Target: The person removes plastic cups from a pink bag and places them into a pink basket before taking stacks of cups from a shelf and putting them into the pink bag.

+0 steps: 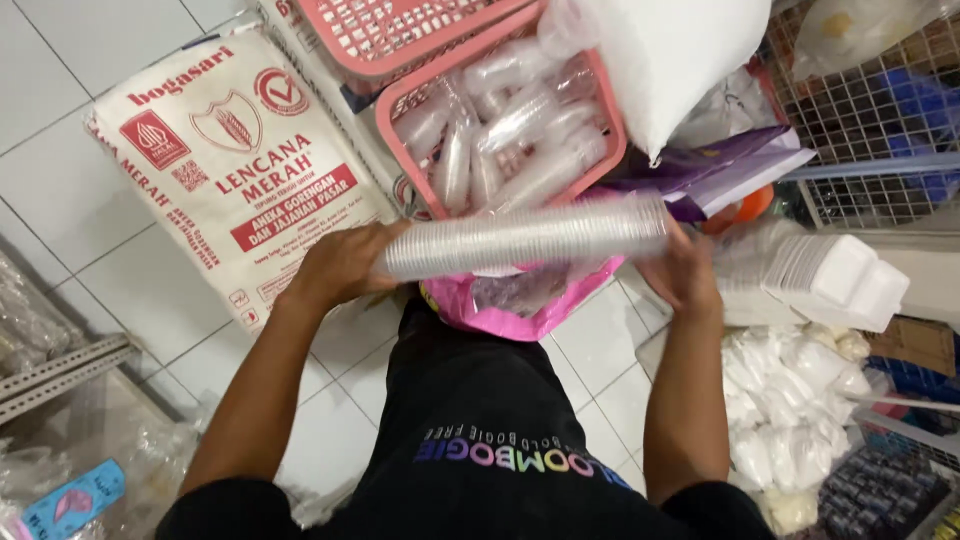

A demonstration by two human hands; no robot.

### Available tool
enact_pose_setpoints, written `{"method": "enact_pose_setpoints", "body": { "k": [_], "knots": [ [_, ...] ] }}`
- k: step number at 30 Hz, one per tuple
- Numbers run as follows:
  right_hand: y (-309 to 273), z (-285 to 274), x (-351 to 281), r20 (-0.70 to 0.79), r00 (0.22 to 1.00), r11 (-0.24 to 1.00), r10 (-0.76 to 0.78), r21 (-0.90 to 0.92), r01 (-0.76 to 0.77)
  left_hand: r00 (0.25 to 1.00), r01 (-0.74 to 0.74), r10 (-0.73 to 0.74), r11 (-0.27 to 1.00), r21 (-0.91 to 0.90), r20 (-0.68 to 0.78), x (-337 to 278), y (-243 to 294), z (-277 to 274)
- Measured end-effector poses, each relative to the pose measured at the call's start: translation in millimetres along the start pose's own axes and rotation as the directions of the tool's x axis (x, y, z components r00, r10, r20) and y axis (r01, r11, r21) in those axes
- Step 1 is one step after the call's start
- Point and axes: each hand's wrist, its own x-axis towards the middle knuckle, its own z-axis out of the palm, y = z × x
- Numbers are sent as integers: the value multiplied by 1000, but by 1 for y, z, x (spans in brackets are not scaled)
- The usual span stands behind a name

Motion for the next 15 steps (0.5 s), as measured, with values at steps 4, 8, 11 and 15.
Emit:
{"method": "enact_pose_setpoints", "body": {
  "k": [4, 8, 11, 15],
  "knots": [
    [11, -53, -48, 69, 993, 975, -97, 207, 81, 953, -297, 296, 955, 11, 71, 20, 38, 9],
    [32, -25, -27, 390, 902, 945, 184, 183, -271, 806, -546, 562, 827, -135, 187, 65, 103, 58],
    [60, 24, -53, 63, 877, 879, 477, -15, -477, 746, -662, 659, 749, 0, 94, 86, 163, 117],
    [33, 1, -84, 129, 881, 891, 454, -90, -446, 778, -619, 616, 785, 20, -124, 103, 222, 198]
  ]
}}
